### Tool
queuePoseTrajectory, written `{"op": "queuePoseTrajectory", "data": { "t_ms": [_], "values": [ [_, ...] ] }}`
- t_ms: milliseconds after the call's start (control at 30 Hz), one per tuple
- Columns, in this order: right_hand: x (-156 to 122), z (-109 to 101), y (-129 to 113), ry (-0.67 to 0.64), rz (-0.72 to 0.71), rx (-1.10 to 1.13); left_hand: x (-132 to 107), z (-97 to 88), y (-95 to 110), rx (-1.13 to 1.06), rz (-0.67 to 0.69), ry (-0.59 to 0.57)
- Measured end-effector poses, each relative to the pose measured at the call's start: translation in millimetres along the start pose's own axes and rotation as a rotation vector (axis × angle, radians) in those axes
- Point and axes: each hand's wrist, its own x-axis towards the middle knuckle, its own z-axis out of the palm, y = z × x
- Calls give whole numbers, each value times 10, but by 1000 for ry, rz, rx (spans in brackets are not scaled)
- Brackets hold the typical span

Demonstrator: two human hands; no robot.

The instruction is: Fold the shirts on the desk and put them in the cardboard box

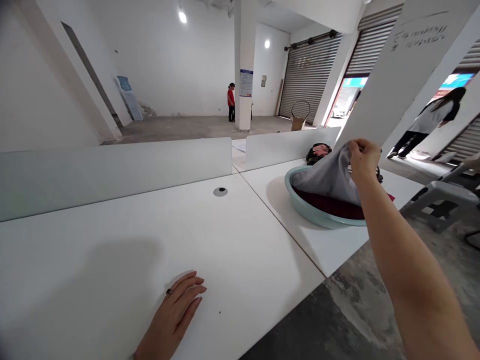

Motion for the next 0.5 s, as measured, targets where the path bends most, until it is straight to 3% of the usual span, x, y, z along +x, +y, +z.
{"op": "queuePoseTrajectory", "data": {
  "t_ms": [67, 133, 233, 267, 300, 333, 433, 500],
  "values": [
    [-169, 37, -518, 110, -117, 258, 14, 12, 20, -32, -35, 6],
    [-478, 33, -1011, 26, -326, 371, 58, 16, 59, -75, -96, -7],
    [-977, 43, -1417, -604, -623, 264, 189, -27, 148, -166, -210, -75],
    [-1085, 63, -1419, -773, -642, 219, 244, -53, 179, -196, -239, -107],
    [-1143, 89, -1352, -860, -621, 172, 298, -79, 208, -223, -257, -137],
    [-1149, 116, -1224, -861, -566, 117, 346, -103, 232, -243, -265, -165],
    [-939, 123, -639, -582, -324, -194, 425, -119, 260, -271, -243, -220],
    [-748, 34, -272, -564, -121, -474, 415, -70, 244, -281, -228, -230]
  ]
}}
